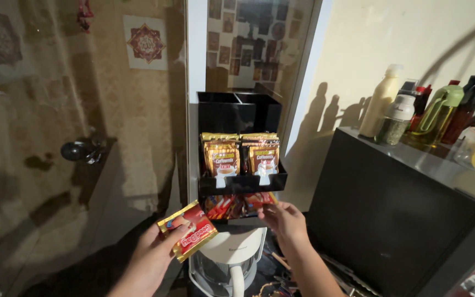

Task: Organize several small packets of instant coffee into a shelf-top organizer.

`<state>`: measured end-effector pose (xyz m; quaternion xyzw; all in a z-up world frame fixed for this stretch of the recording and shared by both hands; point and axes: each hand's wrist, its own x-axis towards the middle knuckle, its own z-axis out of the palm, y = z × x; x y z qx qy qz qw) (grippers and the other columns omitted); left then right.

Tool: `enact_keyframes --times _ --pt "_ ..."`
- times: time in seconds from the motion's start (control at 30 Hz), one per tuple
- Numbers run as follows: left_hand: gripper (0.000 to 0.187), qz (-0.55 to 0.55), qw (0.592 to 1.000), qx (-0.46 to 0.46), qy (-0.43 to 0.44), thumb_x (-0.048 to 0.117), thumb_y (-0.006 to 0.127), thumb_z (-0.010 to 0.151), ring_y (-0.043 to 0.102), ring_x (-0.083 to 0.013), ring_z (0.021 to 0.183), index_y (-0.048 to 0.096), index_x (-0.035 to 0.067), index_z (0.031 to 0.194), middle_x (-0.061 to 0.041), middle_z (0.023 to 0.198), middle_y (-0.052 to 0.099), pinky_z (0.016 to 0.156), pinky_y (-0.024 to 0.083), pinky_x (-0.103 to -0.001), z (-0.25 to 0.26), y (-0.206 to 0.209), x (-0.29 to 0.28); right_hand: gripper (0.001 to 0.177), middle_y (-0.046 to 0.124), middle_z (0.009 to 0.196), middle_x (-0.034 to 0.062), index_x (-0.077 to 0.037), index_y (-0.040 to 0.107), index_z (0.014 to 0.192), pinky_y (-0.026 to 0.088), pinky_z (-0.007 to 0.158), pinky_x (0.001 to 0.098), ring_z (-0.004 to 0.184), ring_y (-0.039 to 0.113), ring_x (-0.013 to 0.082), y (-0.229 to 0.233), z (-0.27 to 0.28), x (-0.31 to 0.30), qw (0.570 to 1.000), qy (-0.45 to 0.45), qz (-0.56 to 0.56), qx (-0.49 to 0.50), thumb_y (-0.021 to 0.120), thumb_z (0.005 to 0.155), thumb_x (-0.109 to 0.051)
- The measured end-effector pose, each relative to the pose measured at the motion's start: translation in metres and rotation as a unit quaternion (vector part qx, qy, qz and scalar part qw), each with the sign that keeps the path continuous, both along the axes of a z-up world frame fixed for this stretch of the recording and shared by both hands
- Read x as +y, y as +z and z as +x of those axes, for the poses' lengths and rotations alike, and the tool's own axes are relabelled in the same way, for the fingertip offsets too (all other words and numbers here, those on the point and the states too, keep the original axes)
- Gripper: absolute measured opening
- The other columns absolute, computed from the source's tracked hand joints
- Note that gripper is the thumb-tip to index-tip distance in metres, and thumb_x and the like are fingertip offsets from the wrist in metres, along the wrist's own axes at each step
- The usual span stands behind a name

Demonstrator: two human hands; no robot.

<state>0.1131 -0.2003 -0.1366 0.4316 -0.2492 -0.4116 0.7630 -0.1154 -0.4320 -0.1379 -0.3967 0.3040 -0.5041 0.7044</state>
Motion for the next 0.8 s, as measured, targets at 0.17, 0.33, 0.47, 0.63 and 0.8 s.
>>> enact_keyframes --times 0.17,0.33,0.47,0.63,0.8 --pt "0.028 0.02 0.991 -0.119 0.062 0.014 0.073 0.088 0.07 -0.0156 0.093 0.07 -0.002 0.111 -0.01 0.103 0.077 0.083 0.055 -0.033 0.047 0.024 0.003 0.015 0.072 0.097 0.0216 0.003 0.057 0.103 0.064 0.08 0.0461 0.085 0.075 0.0319 -0.008 -0.054 -0.001 0.999 -0.016 -0.025 0.039 0.061 0.097 -0.011" --pt "0.032 -0.039 0.964 -0.228 0.132 0.015 0.073 0.087 0.068 -0.0108 0.092 0.07 0.002 0.116 -0.005 0.104 0.075 0.08 0.055 -0.029 0.061 0.111 0.009 0.011 0.073 0.095 0.0132 -0.002 0.059 0.102 0.064 0.071 0.0497 0.084 0.074 0.0276 0.002 -0.124 -0.04 0.992 -0.023 -0.105 0.063 0.06 0.093 -0.009" --pt "0.032 -0.051 0.921 -0.37 0.112 0.021 0.071 0.091 0.067 -0.0092 0.085 0.072 0.001 0.116 -0.006 0.097 0.077 0.075 0.055 -0.028 0.048 0.166 -0.009 0.011 0.071 0.095 0.0072 -0.002 0.062 0.105 0.064 0.072 0.0452 0.086 0.071 0.021 0.071 -0.145 -0.03 0.96 -0.08 -0.229 0.138 0.061 0.094 -0.006" --pt "0.026 -0.022 0.849 -0.52 0.091 0.021 0.069 0.092 0.072 -0.0111 0.082 0.072 0.005 0.112 -0.006 0.091 0.081 0.075 0.058 -0.03 0.009 0.213 -0.041 0.014 0.073 0.093 0.0116 -0.001 0.063 0.11 0.061 0.074 0.0367 0.084 0.071 0.0186 0.166 -0.114 0.001 0.904 -0.094 -0.349 0.229 0.06 0.097 -0.006" --pt "0.019 -0.058 0.712 -0.698 0.048 0.015 0.07 0.09 0.075 -0.0252 0.081 0.07 0.0 0.102 -0.016 0.09 0.074 0.071 0.058 -0.037 -0.001 0.22 -0.077 0.024 0.077 0.103 0.0107 -0.002 0.063 0.111 0.065 0.08 0.0316 0.092 0.077 0.0156 0.218 -0.064 0.021 0.796 -0.023 -0.503 0.335 0.062 0.087 0.002"
